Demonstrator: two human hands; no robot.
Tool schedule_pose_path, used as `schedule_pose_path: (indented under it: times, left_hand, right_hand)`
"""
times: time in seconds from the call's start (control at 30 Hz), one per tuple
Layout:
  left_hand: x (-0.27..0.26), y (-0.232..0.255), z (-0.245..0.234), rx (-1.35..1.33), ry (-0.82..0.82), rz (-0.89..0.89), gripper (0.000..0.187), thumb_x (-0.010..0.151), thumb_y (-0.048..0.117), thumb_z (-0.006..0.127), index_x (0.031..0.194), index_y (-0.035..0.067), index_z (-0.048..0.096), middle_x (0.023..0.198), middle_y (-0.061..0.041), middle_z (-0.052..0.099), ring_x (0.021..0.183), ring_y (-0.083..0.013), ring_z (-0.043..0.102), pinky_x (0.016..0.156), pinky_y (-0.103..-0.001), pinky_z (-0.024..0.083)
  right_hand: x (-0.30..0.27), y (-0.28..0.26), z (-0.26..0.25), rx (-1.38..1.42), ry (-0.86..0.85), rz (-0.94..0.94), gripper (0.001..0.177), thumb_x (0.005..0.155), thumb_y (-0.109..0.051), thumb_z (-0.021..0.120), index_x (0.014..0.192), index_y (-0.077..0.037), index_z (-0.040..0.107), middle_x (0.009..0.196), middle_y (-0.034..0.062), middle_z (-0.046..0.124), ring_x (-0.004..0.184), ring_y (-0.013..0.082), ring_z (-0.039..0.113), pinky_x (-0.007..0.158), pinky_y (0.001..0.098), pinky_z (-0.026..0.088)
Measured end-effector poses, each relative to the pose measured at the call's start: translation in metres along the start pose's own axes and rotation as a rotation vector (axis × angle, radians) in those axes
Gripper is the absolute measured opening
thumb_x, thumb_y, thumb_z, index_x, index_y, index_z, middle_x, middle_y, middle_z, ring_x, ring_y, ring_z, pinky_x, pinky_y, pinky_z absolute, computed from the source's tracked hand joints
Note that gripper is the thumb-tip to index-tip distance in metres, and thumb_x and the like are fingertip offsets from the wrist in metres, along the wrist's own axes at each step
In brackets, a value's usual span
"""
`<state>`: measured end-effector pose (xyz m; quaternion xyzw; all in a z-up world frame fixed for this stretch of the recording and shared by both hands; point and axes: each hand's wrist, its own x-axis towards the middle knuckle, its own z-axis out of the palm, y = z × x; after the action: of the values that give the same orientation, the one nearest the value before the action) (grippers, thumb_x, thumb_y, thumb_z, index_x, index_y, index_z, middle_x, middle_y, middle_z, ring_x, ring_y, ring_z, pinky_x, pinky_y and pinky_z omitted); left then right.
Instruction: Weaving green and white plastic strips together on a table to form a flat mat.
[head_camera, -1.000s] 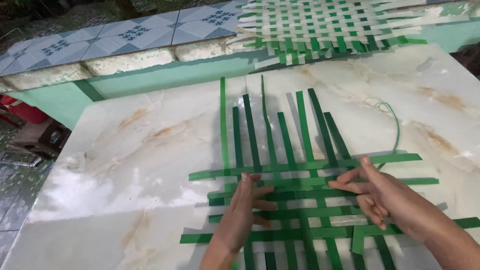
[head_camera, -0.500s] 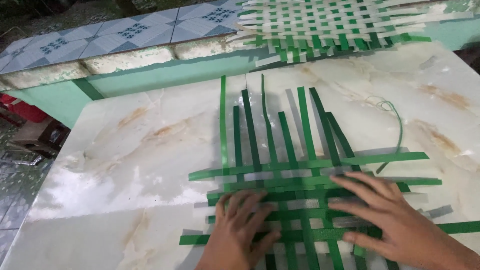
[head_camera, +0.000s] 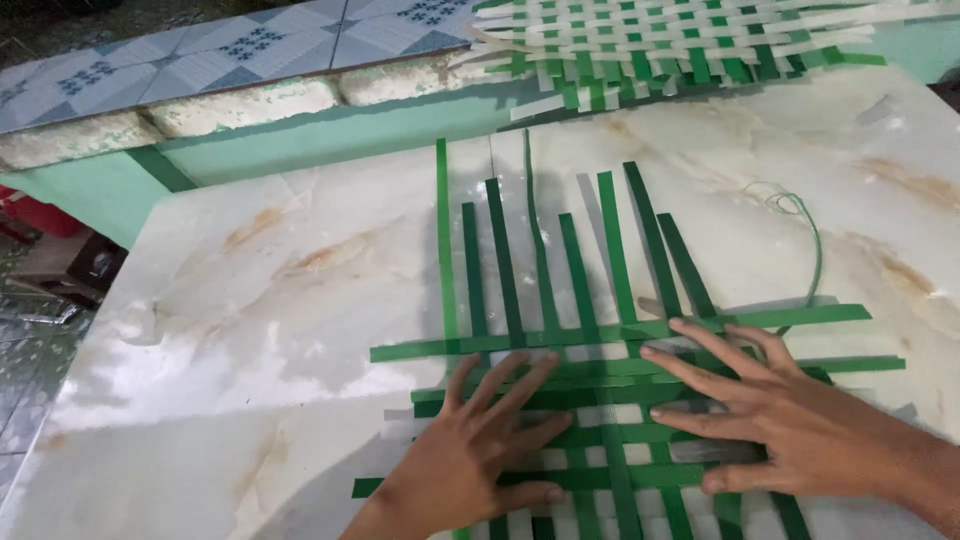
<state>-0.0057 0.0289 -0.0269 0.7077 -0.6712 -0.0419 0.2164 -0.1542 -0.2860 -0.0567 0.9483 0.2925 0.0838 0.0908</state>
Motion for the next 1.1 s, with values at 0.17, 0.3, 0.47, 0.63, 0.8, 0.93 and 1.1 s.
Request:
schedule_pose_path:
  times: [0.17,0.3,0.47,0.63,0.8,0.93,1.1]
  left_hand:
    - [0.005,-0.007,-0.004,-0.022,-0.1,-0.008,0.056,0.094,0.053,0.043,0.13,0.015,0.062,0.158,-0.015,0.022,0.143,-0.0409,0.019,0.103,-0.074,0.011]
    - [0.012,-0.006,-0.014,-0.069,-0.243,-0.069,0.06,0.092,0.057,0.038,0.13,0.017,0.062,0.16,-0.013,0.016,0.145,-0.037,0.01,0.104,-0.071,0.004]
    - [0.009,-0.011,-0.01,-0.08,-0.225,-0.05,0.06,0.092,0.056,0.041,0.134,0.017,0.059,0.159,-0.016,0.015,0.144,-0.041,0.011,0.103,-0.074,0.003]
    - [0.009,-0.013,-0.005,-0.046,-0.249,-0.04,0.06,0.092,0.055,0.042,0.141,0.023,0.051,0.16,-0.016,0.01,0.145,-0.0418,0.009,0.102,-0.075,0.005]
    - [0.01,0.002,-0.01,-0.228,-0.3,-0.183,0.063,0.091,0.053,0.043,0.147,0.024,0.042,0.161,-0.013,0.008,0.147,-0.0353,-0.001,0.105,-0.07,-0.011]
    - [0.011,0.002,0.002,-0.163,-0.258,-0.132,0.066,0.091,0.055,0.042,0.15,0.026,0.037,0.161,-0.015,0.011,0.147,-0.0371,0.003,0.105,-0.072,-0.004]
    - [0.01,-0.001,0.006,-0.162,-0.211,-0.116,0.063,0.091,0.055,0.042,0.146,0.025,0.043,0.161,-0.013,0.016,0.147,-0.037,0.009,0.104,-0.075,-0.003]
  right_hand:
    - [0.009,0.012,-0.009,-0.308,0.123,-0.103,0.097,0.074,-0.104,0.04,0.153,-0.05,0.022,0.172,0.0058,-0.003,0.155,0.0357,-0.005,0.101,0.0526,0.013]
    - [0.017,0.019,-0.017,-0.316,0.159,-0.182,0.109,0.068,-0.11,0.042,0.153,-0.047,0.019,0.171,0.0084,-0.004,0.154,0.0378,-0.006,0.106,0.0568,0.008]
    - [0.023,0.024,-0.02,-0.505,0.119,-0.211,0.119,0.07,-0.124,0.023,0.158,-0.047,0.007,0.17,0.0111,-0.005,0.153,0.0414,-0.006,0.108,0.0569,0.004]
    - [0.028,0.028,-0.025,-0.394,0.15,-0.247,0.109,0.073,-0.114,0.031,0.156,-0.047,0.014,0.171,0.0112,-0.005,0.153,0.039,-0.006,0.109,0.0563,0.004]
    - [0.053,0.003,-0.059,0.623,-0.848,0.418,0.058,0.093,-0.065,0.054,0.149,-0.062,0.039,0.162,-0.0241,-0.022,0.148,0.0202,-0.035,0.117,0.0665,-0.015]
    - [0.04,-0.005,-0.025,0.579,-0.607,0.547,0.118,0.083,-0.079,0.076,0.157,-0.042,-0.009,0.165,-0.016,-0.017,0.149,0.0224,-0.025,0.112,0.062,-0.008]
    - [0.044,-0.007,-0.021,0.392,-0.68,0.573,0.18,0.07,-0.097,0.1,0.151,-0.019,-0.04,0.161,0.0057,-0.035,0.148,0.0254,-0.016,0.111,0.0618,-0.007]
